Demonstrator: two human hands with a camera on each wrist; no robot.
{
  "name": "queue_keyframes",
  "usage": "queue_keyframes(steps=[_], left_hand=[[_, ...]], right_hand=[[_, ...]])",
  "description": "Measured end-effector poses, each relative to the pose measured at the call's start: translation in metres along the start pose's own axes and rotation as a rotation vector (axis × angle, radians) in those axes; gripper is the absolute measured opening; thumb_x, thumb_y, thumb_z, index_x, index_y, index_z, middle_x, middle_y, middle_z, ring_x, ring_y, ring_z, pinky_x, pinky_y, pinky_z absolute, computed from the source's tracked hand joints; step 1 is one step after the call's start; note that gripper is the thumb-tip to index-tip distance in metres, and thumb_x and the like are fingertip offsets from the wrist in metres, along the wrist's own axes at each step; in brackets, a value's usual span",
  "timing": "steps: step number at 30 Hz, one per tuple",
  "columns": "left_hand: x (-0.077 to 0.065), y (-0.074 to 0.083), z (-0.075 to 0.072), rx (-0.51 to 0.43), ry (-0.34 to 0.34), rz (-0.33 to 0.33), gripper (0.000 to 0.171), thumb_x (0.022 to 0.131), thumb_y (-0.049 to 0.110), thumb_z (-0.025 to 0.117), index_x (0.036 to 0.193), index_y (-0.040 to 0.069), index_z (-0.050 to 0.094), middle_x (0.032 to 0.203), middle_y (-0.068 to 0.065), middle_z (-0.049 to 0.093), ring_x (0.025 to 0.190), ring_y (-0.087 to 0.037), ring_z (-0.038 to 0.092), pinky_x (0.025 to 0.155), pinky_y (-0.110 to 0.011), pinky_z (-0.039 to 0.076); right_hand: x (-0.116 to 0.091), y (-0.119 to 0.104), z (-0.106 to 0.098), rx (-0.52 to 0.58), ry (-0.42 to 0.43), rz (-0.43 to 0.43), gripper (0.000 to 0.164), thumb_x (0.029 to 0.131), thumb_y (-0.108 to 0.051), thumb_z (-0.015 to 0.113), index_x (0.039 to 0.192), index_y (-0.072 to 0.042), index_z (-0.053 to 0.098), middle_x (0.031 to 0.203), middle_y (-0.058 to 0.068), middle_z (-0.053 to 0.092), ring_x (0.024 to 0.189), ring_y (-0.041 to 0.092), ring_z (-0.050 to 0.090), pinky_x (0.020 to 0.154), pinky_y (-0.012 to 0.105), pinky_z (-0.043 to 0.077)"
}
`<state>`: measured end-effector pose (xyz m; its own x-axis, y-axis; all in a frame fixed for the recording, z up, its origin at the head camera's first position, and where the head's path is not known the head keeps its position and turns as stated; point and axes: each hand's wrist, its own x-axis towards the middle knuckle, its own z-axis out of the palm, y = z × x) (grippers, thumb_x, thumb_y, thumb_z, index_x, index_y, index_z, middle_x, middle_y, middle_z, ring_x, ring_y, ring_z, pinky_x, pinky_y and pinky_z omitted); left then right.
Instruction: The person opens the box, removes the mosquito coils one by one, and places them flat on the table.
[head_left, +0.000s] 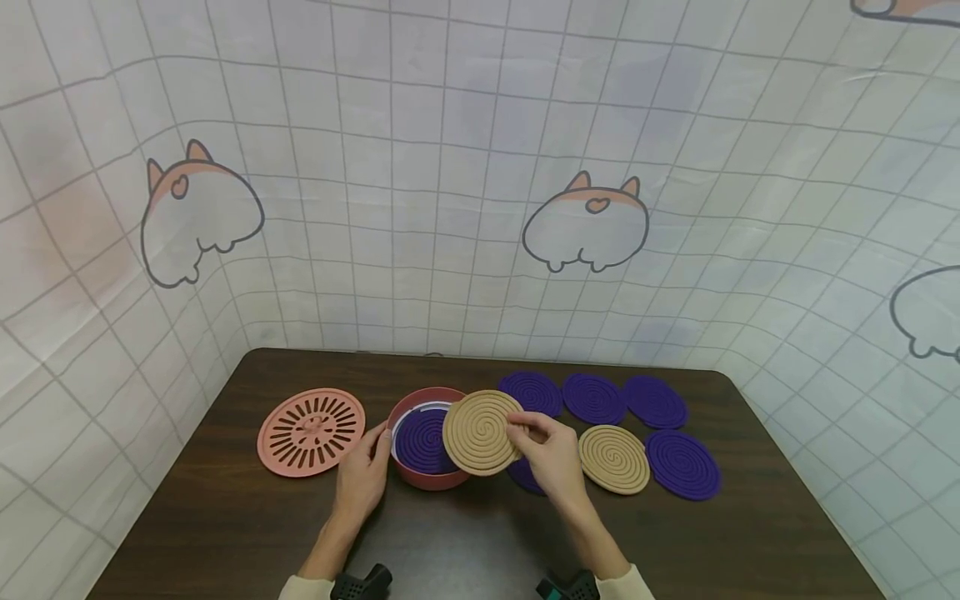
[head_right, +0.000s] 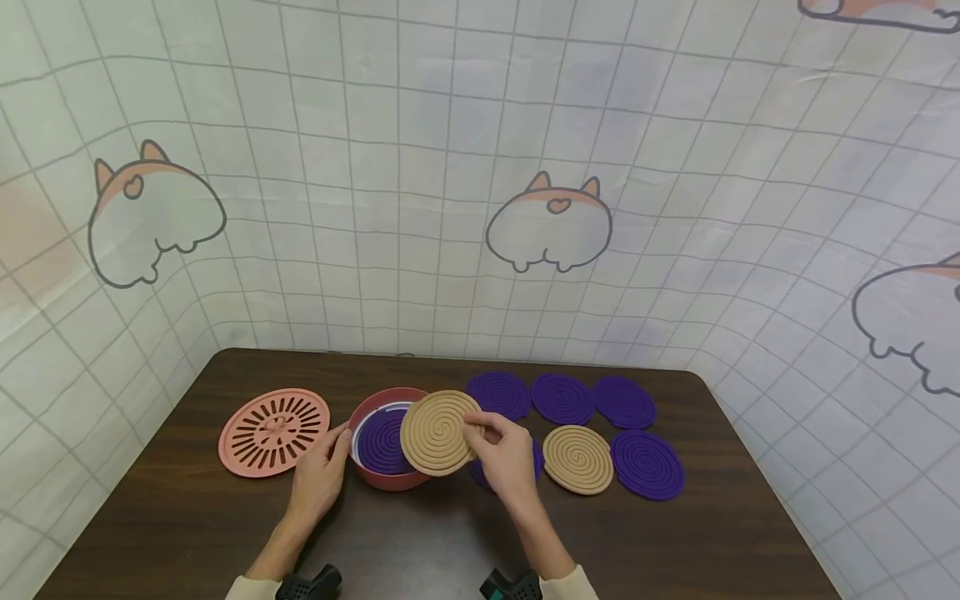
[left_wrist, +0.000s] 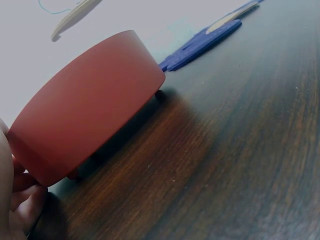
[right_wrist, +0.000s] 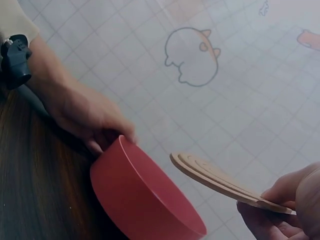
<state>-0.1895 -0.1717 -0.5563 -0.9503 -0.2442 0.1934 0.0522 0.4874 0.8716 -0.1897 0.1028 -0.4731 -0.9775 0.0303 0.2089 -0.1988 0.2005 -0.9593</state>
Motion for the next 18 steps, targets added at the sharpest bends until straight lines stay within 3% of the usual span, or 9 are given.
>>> queue_keyframes(steps=[18], left_hand=[[0.0, 0.0, 0.001, -0.007, -0.011, -0.018, 0.048, 0.107, 0.04, 0.045, 0.139, 0.008, 0.06, 0.137, -0.015, 0.064, 0.13, -0.033, 0.058, 0.109, -0.053, 0.045]], right_hand=[[-0.012, 0.005, -0.029, -0.006, 0.014, 0.073, 0.019, 0.09, -0.006, 0.073, 0.108, 0.0, 0.075, 0.105, 0.017, 0.075, 0.075, 0.001, 0.066, 0.064, 0.015, 0.054]])
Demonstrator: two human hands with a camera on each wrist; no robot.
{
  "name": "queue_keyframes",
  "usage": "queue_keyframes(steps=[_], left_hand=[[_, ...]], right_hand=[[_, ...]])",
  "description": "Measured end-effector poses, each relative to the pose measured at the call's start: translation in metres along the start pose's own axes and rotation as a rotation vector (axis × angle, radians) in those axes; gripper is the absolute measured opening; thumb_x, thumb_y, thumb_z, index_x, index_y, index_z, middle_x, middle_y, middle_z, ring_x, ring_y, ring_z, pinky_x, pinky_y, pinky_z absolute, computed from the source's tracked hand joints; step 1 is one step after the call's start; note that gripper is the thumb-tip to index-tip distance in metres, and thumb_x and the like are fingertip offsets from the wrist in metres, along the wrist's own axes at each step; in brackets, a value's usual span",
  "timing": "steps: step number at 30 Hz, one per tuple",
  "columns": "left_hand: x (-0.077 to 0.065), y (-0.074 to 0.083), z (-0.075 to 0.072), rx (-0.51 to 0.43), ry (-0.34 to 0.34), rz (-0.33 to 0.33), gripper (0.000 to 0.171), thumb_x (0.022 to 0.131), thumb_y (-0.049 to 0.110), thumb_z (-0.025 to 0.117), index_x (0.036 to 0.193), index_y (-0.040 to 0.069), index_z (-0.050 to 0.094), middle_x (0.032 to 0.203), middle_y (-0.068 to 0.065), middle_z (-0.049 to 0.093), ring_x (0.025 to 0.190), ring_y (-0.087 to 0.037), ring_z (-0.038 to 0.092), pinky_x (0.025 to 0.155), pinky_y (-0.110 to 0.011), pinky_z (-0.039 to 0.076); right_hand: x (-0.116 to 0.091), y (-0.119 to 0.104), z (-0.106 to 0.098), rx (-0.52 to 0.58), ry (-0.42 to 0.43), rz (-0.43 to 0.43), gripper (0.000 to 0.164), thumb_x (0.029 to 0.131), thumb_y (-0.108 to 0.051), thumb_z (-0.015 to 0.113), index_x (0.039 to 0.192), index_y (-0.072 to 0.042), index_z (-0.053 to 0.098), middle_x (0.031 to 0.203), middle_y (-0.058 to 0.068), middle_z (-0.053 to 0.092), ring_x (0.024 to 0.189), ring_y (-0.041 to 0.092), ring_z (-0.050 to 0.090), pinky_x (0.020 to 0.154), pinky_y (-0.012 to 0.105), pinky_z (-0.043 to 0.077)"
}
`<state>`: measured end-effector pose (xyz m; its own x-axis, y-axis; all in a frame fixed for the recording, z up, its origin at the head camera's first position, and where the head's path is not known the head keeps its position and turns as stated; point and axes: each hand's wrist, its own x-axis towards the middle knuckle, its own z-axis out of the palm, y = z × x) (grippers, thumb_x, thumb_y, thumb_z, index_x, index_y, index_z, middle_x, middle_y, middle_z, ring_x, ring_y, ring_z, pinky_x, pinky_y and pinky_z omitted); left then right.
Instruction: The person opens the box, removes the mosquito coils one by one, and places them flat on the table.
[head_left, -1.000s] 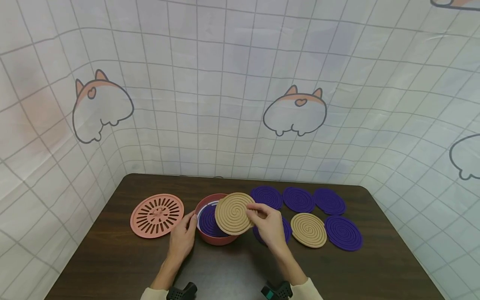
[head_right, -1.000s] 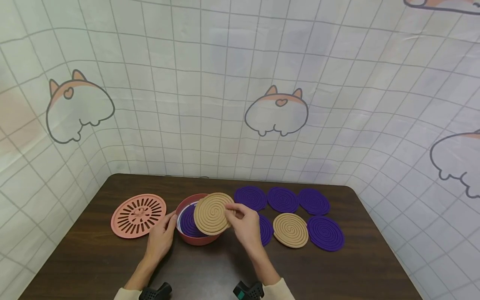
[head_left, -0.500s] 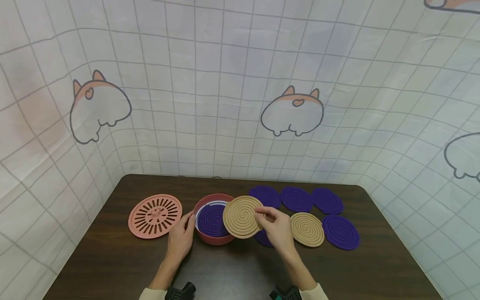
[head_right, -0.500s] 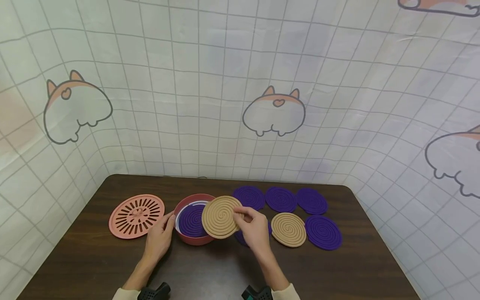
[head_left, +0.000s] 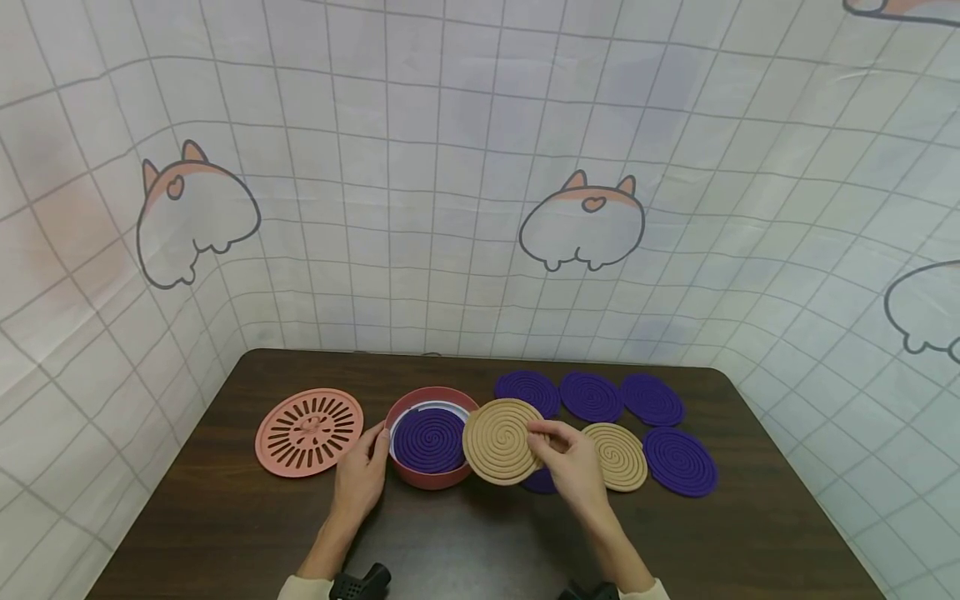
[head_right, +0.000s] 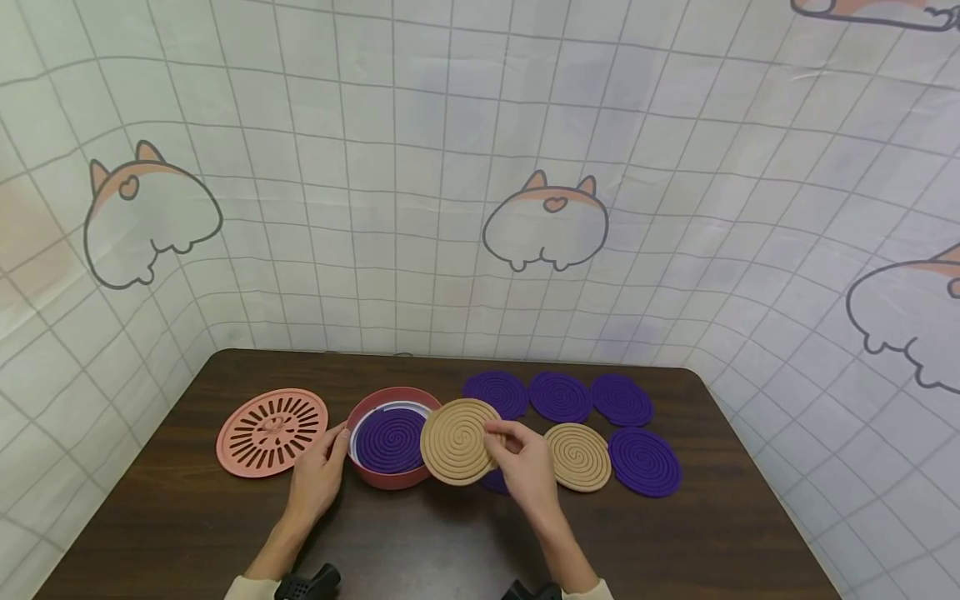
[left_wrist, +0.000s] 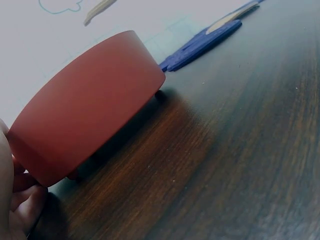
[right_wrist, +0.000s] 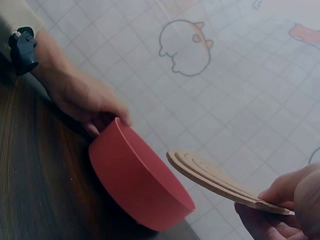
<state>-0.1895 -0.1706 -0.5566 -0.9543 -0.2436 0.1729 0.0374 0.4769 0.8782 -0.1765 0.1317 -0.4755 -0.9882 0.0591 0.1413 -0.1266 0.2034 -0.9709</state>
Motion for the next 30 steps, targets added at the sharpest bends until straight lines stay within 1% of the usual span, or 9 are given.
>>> queue_keyframes(steps=[5, 13, 18, 20, 25, 27, 30], left_hand=[[0.0, 0.001, 0.0, 0.005, -0.008, -0.001, 0.05, 0.107, 0.041, 0.044, 0.14, 0.007, 0.059, 0.138, -0.016, 0.063, 0.13, -0.034, 0.058, 0.109, -0.054, 0.045], [-0.001, 0.002, -0.001, 0.013, -0.003, -0.002, 0.05, 0.107, 0.041, 0.044, 0.139, 0.006, 0.059, 0.137, -0.016, 0.064, 0.129, -0.035, 0.059, 0.108, -0.054, 0.046], [0.0, 0.002, -0.001, 0.013, -0.008, -0.01, 0.05, 0.107, 0.041, 0.044, 0.139, 0.007, 0.06, 0.138, -0.015, 0.063, 0.13, -0.034, 0.058, 0.109, -0.053, 0.045], [0.0, 0.002, -0.001, 0.013, -0.007, -0.008, 0.049, 0.107, 0.041, 0.044, 0.139, 0.007, 0.06, 0.138, -0.015, 0.063, 0.13, -0.034, 0.058, 0.109, -0.053, 0.045], [0.0, 0.002, -0.001, 0.009, -0.007, -0.003, 0.048, 0.107, 0.04, 0.045, 0.139, 0.007, 0.06, 0.138, -0.015, 0.063, 0.13, -0.034, 0.058, 0.109, -0.053, 0.045], [0.0, 0.001, 0.0, 0.008, -0.008, 0.0, 0.048, 0.107, 0.04, 0.045, 0.139, 0.007, 0.06, 0.137, -0.015, 0.064, 0.129, -0.034, 0.059, 0.109, -0.053, 0.045], [0.0, 0.001, 0.0, 0.005, -0.008, 0.004, 0.048, 0.107, 0.04, 0.045, 0.139, 0.007, 0.06, 0.137, -0.016, 0.064, 0.129, -0.034, 0.059, 0.109, -0.053, 0.046]], right_hand=[[-0.004, 0.004, -0.007, 0.0, 0.017, 0.0, 0.019, 0.089, -0.004, 0.073, 0.107, 0.002, 0.075, 0.107, 0.02, 0.074, 0.075, 0.0, 0.064, 0.064, 0.014, 0.053], [-0.009, 0.009, -0.017, -0.048, 0.036, 0.037, 0.018, 0.088, -0.005, 0.074, 0.106, -0.002, 0.076, 0.107, 0.015, 0.074, 0.076, -0.001, 0.061, 0.066, 0.013, 0.05], [-0.013, 0.014, -0.023, -0.062, 0.039, 0.043, 0.018, 0.087, -0.003, 0.075, 0.104, 0.001, 0.076, 0.109, 0.017, 0.074, 0.082, -0.004, 0.062, 0.071, 0.011, 0.05], [-0.015, 0.015, -0.025, -0.069, 0.033, 0.036, 0.019, 0.086, -0.002, 0.075, 0.104, 0.002, 0.076, 0.108, 0.018, 0.074, 0.08, -0.004, 0.061, 0.069, 0.012, 0.05], [-0.02, 0.022, -0.029, -0.088, 0.022, 0.033, 0.02, 0.085, -0.001, 0.076, 0.104, 0.003, 0.076, 0.102, 0.018, 0.074, 0.065, -0.001, 0.055, 0.058, 0.015, 0.047], [-0.023, 0.024, -0.031, -0.087, 0.017, 0.038, 0.02, 0.085, -0.001, 0.076, 0.104, 0.003, 0.076, 0.101, 0.017, 0.074, 0.062, 0.0, 0.054, 0.056, 0.016, 0.047], [-0.027, 0.027, -0.033, -0.081, 0.015, 0.051, 0.019, 0.084, -0.001, 0.076, 0.103, 0.002, 0.076, 0.099, 0.017, 0.074, 0.062, 0.001, 0.054, 0.056, 0.016, 0.047]])
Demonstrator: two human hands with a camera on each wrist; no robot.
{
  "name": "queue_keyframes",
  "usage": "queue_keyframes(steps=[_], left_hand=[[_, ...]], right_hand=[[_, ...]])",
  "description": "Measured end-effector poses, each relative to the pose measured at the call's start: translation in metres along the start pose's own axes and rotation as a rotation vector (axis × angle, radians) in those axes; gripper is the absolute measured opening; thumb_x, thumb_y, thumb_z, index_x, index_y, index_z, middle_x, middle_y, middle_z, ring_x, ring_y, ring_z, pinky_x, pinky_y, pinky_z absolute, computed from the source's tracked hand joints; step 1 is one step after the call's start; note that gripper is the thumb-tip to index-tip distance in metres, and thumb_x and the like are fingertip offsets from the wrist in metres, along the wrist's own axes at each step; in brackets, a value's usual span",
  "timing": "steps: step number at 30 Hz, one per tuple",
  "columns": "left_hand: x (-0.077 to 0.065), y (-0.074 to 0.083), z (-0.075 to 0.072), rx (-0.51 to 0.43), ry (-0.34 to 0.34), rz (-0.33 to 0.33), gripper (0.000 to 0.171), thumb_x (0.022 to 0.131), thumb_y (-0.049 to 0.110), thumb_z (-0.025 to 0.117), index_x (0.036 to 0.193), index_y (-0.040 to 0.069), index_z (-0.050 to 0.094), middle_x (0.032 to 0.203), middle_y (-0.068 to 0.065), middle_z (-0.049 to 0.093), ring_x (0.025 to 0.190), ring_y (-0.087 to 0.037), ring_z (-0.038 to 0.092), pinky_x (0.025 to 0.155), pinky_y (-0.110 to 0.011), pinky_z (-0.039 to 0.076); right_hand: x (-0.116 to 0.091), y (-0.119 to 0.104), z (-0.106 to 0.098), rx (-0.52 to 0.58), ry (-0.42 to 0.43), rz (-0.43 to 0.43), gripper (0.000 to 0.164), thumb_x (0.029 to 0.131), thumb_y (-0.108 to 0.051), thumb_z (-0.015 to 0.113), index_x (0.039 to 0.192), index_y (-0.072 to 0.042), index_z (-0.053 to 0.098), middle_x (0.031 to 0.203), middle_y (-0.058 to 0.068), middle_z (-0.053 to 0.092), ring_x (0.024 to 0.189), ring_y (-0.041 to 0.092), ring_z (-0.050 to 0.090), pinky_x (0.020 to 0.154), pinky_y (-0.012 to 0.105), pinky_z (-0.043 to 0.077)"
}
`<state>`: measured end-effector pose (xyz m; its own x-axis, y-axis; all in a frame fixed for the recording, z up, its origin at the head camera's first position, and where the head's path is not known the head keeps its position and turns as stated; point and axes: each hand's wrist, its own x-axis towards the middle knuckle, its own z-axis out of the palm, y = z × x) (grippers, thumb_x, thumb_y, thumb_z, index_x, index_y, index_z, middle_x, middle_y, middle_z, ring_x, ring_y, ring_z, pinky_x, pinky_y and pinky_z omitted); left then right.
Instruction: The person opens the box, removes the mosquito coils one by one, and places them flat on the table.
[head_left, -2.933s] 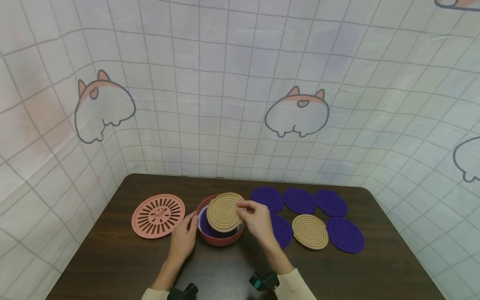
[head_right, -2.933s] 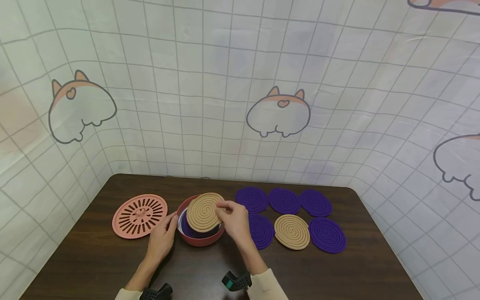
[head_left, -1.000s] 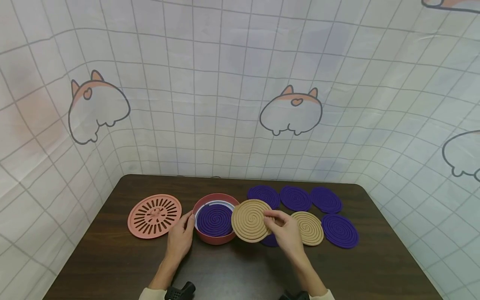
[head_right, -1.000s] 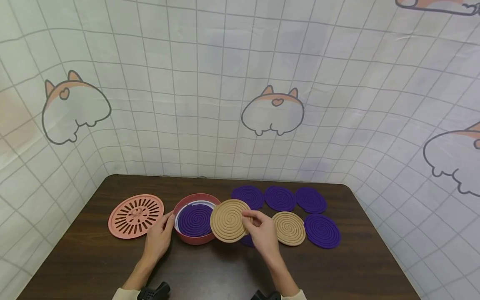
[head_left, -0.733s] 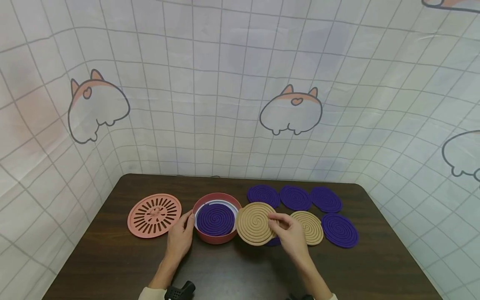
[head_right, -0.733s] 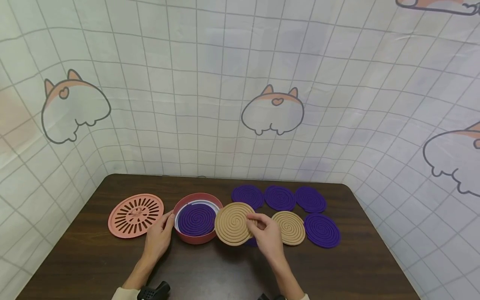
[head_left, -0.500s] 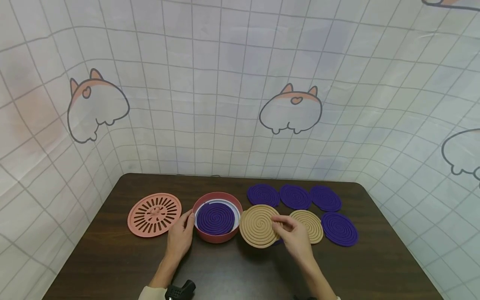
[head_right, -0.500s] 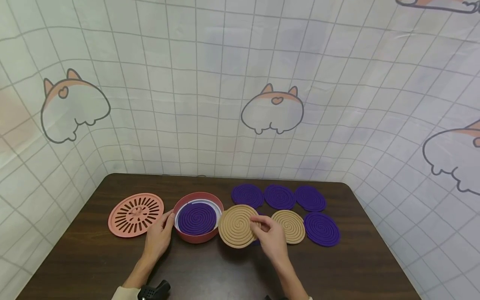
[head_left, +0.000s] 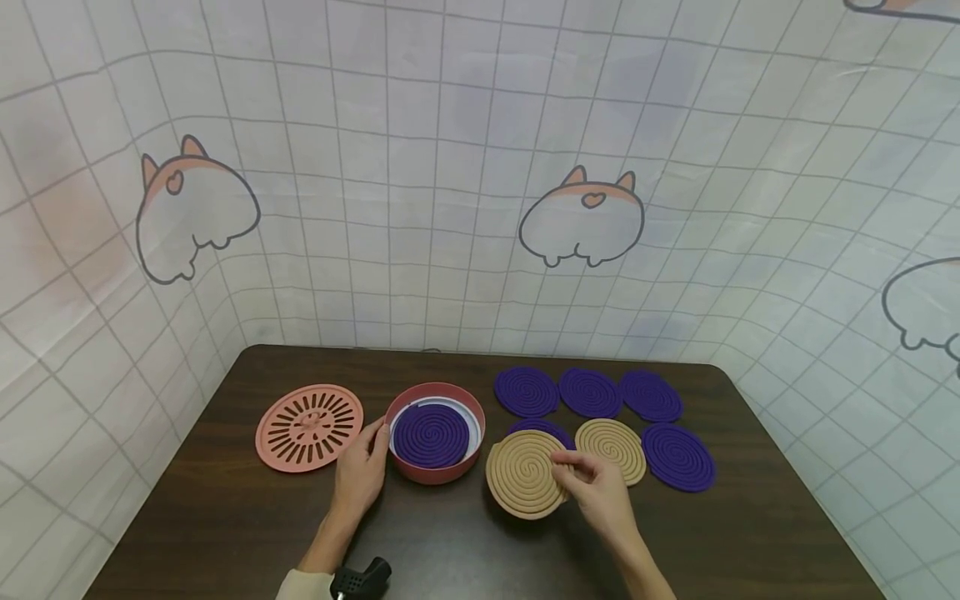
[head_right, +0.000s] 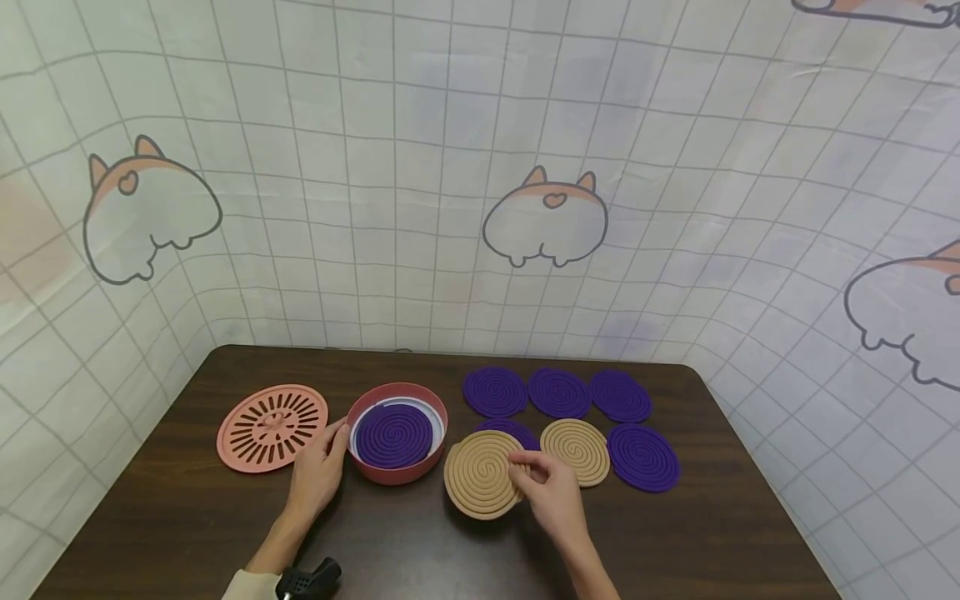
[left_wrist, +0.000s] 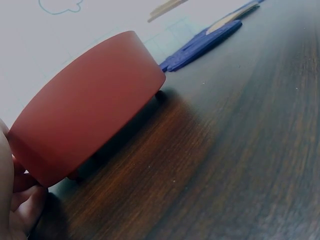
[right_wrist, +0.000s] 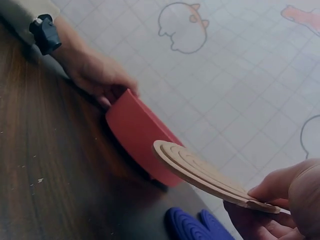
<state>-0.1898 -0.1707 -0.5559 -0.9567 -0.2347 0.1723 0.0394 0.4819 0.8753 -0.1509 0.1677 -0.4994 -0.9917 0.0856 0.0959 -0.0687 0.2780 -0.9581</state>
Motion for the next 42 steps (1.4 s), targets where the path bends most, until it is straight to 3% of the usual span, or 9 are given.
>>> queue_keyframes(steps=[10, 22, 30, 42], left_hand=[[0.001, 0.0, -0.001, 0.001, 0.0, -0.003, 0.048, 0.107, 0.04, 0.045, 0.138, 0.007, 0.061, 0.137, -0.015, 0.064, 0.13, -0.034, 0.059, 0.109, -0.052, 0.045], [0.001, -0.001, 0.001, 0.017, -0.005, -0.005, 0.048, 0.107, 0.04, 0.045, 0.138, 0.008, 0.06, 0.137, -0.015, 0.064, 0.13, -0.033, 0.059, 0.11, -0.052, 0.045], [0.0, -0.002, 0.001, 0.018, 0.0, -0.005, 0.048, 0.107, 0.041, 0.045, 0.138, 0.008, 0.061, 0.137, -0.015, 0.064, 0.13, -0.033, 0.058, 0.11, -0.052, 0.044], [-0.001, 0.001, 0.001, 0.008, -0.01, -0.022, 0.05, 0.107, 0.041, 0.044, 0.14, 0.008, 0.059, 0.14, -0.015, 0.061, 0.134, -0.034, 0.055, 0.113, -0.053, 0.042]], right_hand=[[-0.013, 0.013, -0.003, -0.006, -0.009, 0.015, 0.018, 0.083, 0.0, 0.077, 0.101, 0.003, 0.076, 0.101, 0.016, 0.074, 0.069, -0.002, 0.059, 0.061, 0.015, 0.051], [-0.03, 0.021, -0.013, -0.066, -0.023, 0.132, 0.016, 0.085, -0.009, 0.078, 0.1, -0.003, 0.078, 0.1, 0.01, 0.077, 0.071, -0.002, 0.059, 0.063, 0.015, 0.049], [-0.037, 0.023, -0.022, -0.075, -0.068, 0.146, 0.021, 0.087, -0.013, 0.077, 0.105, -0.002, 0.076, 0.107, 0.012, 0.076, 0.08, -0.003, 0.064, 0.069, 0.016, 0.053], [-0.041, 0.034, -0.032, -0.087, -0.123, 0.198, 0.026, 0.089, -0.015, 0.075, 0.111, -0.001, 0.074, 0.102, 0.012, 0.075, 0.066, 0.002, 0.058, 0.06, 0.018, 0.05]])
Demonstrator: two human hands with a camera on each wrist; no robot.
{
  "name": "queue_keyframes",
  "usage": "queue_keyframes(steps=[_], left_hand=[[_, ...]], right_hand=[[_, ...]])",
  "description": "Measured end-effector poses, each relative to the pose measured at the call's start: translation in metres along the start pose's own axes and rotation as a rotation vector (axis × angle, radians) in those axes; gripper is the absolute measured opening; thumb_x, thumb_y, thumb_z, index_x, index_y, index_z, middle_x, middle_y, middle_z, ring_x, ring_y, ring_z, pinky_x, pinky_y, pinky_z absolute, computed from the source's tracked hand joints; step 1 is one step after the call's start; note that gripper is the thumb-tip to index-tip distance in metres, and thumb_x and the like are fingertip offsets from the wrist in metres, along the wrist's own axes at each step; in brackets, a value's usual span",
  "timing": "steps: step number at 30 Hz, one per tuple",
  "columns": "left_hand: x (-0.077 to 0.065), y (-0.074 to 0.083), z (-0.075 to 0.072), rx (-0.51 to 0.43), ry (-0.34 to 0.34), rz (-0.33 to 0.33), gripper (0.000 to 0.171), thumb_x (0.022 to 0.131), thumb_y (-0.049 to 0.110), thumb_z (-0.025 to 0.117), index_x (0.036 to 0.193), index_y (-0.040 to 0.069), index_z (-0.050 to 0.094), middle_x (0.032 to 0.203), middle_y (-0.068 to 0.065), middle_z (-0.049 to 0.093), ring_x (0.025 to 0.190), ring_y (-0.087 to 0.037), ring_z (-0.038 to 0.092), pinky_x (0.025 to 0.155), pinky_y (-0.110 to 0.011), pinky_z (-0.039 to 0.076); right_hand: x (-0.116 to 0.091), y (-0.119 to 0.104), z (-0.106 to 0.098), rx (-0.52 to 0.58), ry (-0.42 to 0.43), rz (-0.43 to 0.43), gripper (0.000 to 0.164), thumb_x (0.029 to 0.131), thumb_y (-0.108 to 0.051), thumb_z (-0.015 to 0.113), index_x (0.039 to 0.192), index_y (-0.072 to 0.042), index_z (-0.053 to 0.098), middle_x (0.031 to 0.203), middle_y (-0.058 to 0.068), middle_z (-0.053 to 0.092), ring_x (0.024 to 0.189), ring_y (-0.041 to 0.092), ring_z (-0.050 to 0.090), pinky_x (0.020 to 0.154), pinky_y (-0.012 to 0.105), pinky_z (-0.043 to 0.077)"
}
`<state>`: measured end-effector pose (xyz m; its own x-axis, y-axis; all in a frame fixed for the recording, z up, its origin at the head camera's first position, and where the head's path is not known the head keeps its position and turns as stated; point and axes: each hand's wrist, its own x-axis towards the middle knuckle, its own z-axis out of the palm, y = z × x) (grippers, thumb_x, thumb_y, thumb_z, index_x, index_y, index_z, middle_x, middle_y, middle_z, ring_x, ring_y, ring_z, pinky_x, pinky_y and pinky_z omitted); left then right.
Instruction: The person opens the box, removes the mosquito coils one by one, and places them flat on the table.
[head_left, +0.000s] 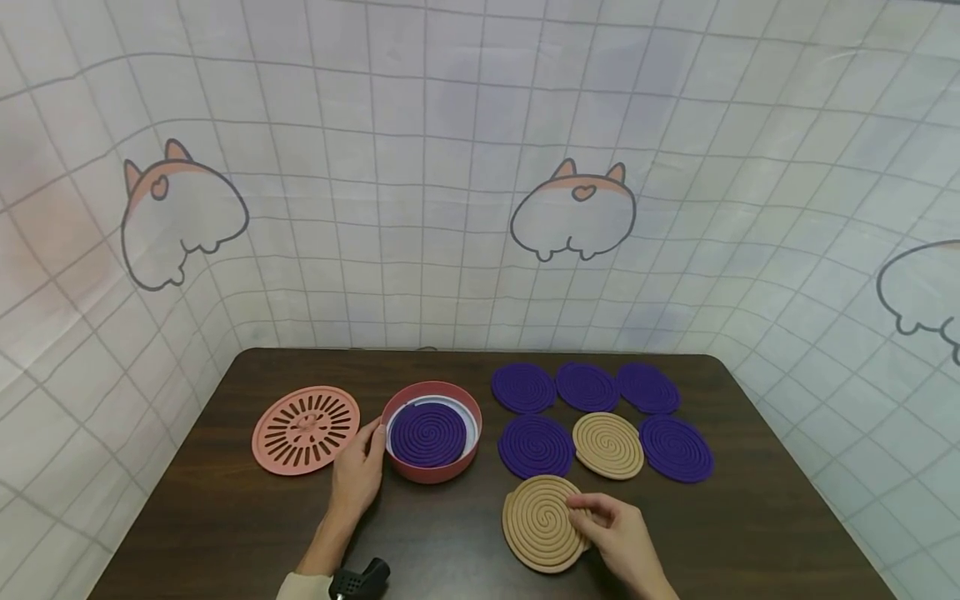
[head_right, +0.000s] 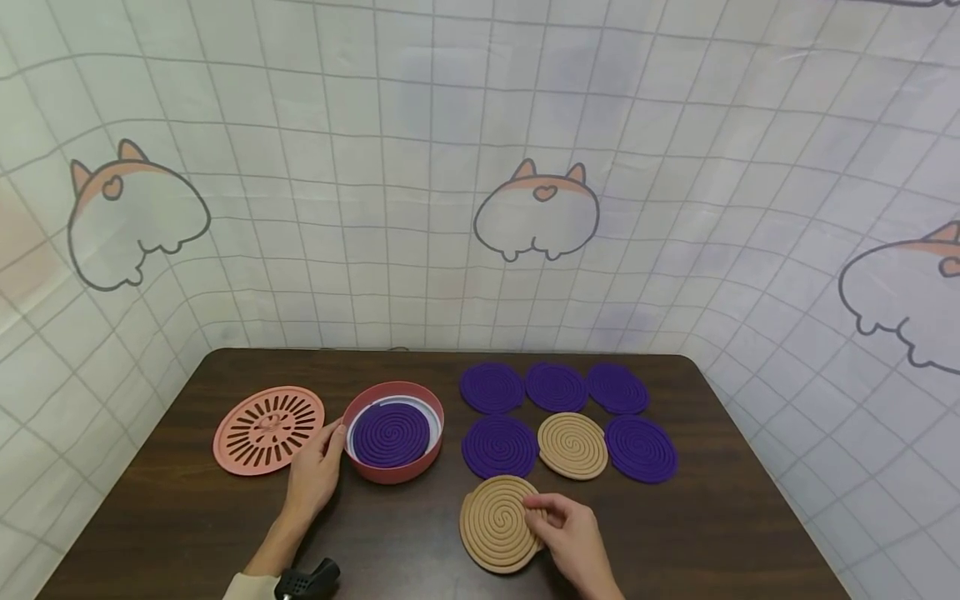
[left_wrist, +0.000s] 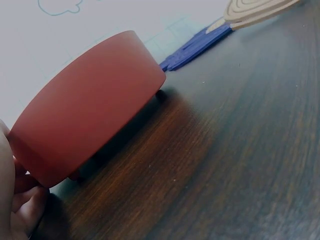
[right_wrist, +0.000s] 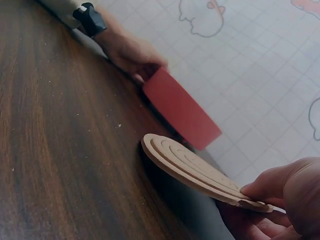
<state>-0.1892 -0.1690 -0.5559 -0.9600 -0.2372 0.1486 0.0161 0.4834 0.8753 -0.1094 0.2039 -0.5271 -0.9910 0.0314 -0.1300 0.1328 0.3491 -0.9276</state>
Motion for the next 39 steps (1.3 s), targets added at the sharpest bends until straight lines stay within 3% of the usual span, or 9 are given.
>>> queue_keyframes(steps=[16, 23, 26, 30, 35, 39], left_hand=[[0.0008, -0.0025, 0.0009, 0.017, 0.015, 0.014, 0.051, 0.106, 0.043, 0.044, 0.139, 0.008, 0.06, 0.138, -0.016, 0.063, 0.132, -0.035, 0.057, 0.11, -0.053, 0.044], [0.0004, -0.0002, 0.0006, 0.017, 0.01, 0.001, 0.05, 0.106, 0.042, 0.044, 0.139, 0.008, 0.06, 0.139, -0.016, 0.062, 0.132, -0.034, 0.057, 0.11, -0.053, 0.044], [0.0006, 0.0, 0.0004, 0.021, 0.008, -0.003, 0.05, 0.107, 0.043, 0.044, 0.14, 0.009, 0.06, 0.139, -0.016, 0.062, 0.132, -0.034, 0.056, 0.11, -0.053, 0.044], [0.001, -0.0001, 0.0006, 0.025, 0.007, -0.005, 0.05, 0.107, 0.043, 0.043, 0.14, 0.009, 0.059, 0.139, -0.016, 0.062, 0.132, -0.034, 0.056, 0.111, -0.053, 0.044], [0.0015, -0.001, 0.0011, 0.027, 0.005, -0.003, 0.05, 0.107, 0.043, 0.043, 0.14, 0.008, 0.059, 0.139, -0.016, 0.062, 0.132, -0.034, 0.057, 0.109, -0.053, 0.045], [0.001, -0.0013, 0.001, 0.025, 0.008, 0.001, 0.05, 0.107, 0.042, 0.043, 0.14, 0.009, 0.059, 0.139, -0.016, 0.063, 0.131, -0.034, 0.057, 0.108, -0.052, 0.046]], right_hand=[[0.0018, 0.005, -0.0024, -0.031, -0.042, -0.007, 0.025, 0.089, -0.015, 0.074, 0.108, 0.002, 0.072, 0.102, 0.013, 0.075, 0.068, 0.002, 0.061, 0.06, 0.018, 0.05], [0.0015, 0.0034, -0.0017, -0.167, 0.04, -0.036, 0.014, 0.089, -0.017, 0.075, 0.101, -0.01, 0.076, 0.1, 0.004, 0.076, 0.076, -0.001, 0.061, 0.065, 0.018, 0.049], [0.0007, 0.0013, -0.0011, -0.223, 0.068, -0.032, 0.011, 0.088, -0.017, 0.076, 0.099, -0.015, 0.077, 0.09, -0.001, 0.073, 0.07, 0.0, 0.055, 0.063, 0.018, 0.045], [-0.0004, -0.0008, -0.0008, -0.261, 0.082, -0.043, 0.011, 0.087, -0.016, 0.077, 0.098, -0.016, 0.076, 0.078, -0.004, 0.067, 0.061, 0.004, 0.046, 0.057, 0.02, 0.039], [-0.0018, -0.0007, 0.0005, -0.312, 0.107, -0.081, 0.014, 0.086, -0.017, 0.079, 0.1, -0.016, 0.076, 0.088, -0.004, 0.07, 0.066, 0.001, 0.047, 0.061, 0.019, 0.041], [-0.0026, -0.0007, 0.0015, -0.32, 0.105, -0.09, 0.016, 0.087, -0.016, 0.078, 0.102, -0.014, 0.075, 0.081, -0.004, 0.063, 0.062, 0.002, 0.046, 0.055, 0.019, 0.041]])
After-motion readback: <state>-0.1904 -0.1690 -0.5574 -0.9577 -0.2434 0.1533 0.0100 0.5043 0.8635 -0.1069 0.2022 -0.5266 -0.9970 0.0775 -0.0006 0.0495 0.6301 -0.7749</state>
